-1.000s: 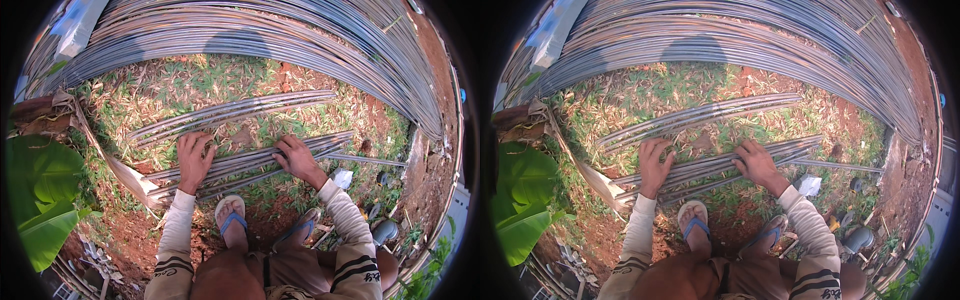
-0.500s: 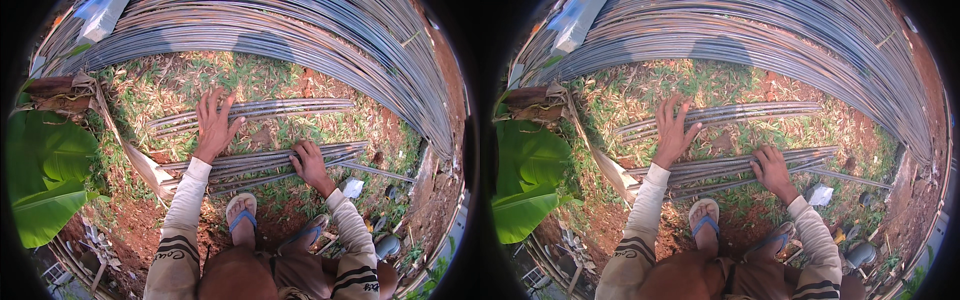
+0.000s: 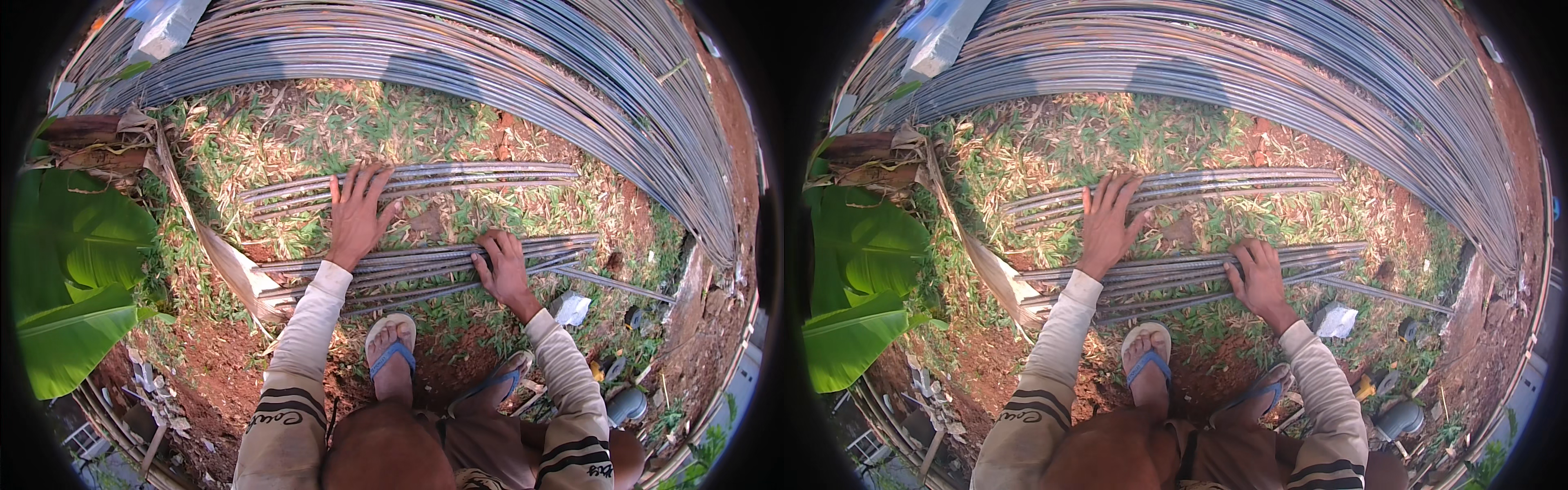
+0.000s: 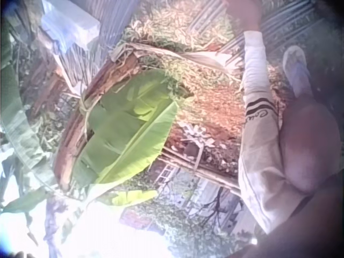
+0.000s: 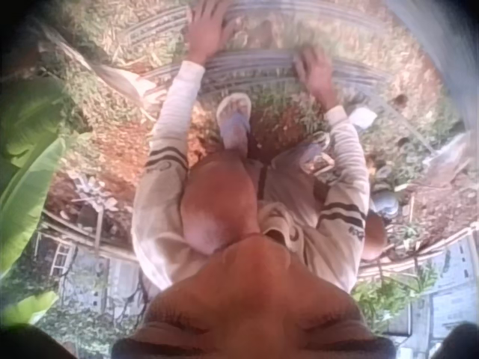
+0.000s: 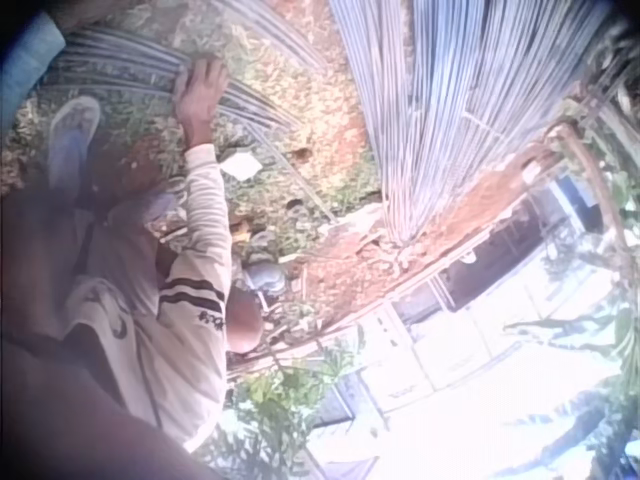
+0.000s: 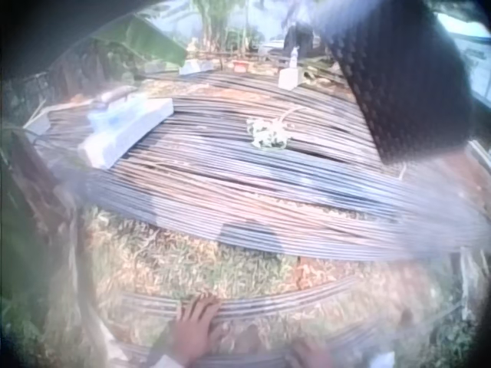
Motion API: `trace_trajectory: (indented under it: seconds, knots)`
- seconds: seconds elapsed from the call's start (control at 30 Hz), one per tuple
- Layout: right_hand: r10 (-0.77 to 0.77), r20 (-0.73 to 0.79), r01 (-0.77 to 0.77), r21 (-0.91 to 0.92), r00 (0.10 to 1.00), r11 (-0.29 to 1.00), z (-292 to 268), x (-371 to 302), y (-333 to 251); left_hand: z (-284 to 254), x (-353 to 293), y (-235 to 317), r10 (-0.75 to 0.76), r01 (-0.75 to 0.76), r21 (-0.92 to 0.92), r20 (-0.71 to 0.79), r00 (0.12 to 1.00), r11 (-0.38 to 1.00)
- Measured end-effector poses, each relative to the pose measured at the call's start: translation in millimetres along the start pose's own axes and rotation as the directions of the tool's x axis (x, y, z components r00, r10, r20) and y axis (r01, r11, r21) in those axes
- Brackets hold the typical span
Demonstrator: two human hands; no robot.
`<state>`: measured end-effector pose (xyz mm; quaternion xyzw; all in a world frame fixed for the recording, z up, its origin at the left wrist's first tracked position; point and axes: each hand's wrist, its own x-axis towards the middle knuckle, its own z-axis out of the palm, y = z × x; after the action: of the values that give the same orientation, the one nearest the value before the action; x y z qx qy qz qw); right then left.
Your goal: The person uses an angle grinder to cut several long metal rods laid on the ground. After each cut, the person repositions the rods and continues cutting until multiple short pieces are produced and stacked.
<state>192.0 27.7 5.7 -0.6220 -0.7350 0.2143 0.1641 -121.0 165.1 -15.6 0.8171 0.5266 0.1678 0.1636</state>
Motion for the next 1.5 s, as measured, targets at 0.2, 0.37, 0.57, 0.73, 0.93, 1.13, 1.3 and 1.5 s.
trace_trajectory:
  seconds: [0.2,0.37,0.57,0.73,0.93,1.13,1.3,1.5]
  knots:
    - [0.012,-0.011,-0.012,0.021,1.0,1.0,1,-1,0,2,-2,-4,0.025,-0.025,-0.016,0.001,1.0,1.0]
    - [0.015,-0.014,-0.014,0.008,1.0,1.0,2,0,-1,-1,-4,-9,0.061,-0.061,-0.002,0.043,0.997,0.998]
    - [0.015,-0.016,-0.015,0.023,1.0,1.0,3,-1,-2,-2,-7,-14,0.125,-0.124,-0.018,0.032,0.992,0.992]
    - [0.002,-0.031,-0.001,0.025,1.0,1.0,1,0,-3,-6,-4,-13,0.125,-0.124,-0.05,0.031,0.992,0.991]
    - [-0.02,0.198,0.029,-0.042,0.98,0.999,-12,16,1,-19,-32,1,0.087,-0.078,-0.169,0.046,0.995,0.982]
    - [-0.018,0.391,0.033,-0.032,0.92,0.999,-21,36,0,-18,-90,15,0.051,-0.006,-0.195,0.226,0.973,0.981]
    - [-0.068,0.37,0.086,-0.034,0.927,0.996,-21,39,-7,-12,-91,8,0.061,-0.016,-0.214,0.205,0.977,0.977]
    - [-0.087,0.183,0.103,-0.077,0.979,0.992,-28,58,2,-21,-65,9,0.088,-0.086,-0.149,0.008,0.996,0.985]
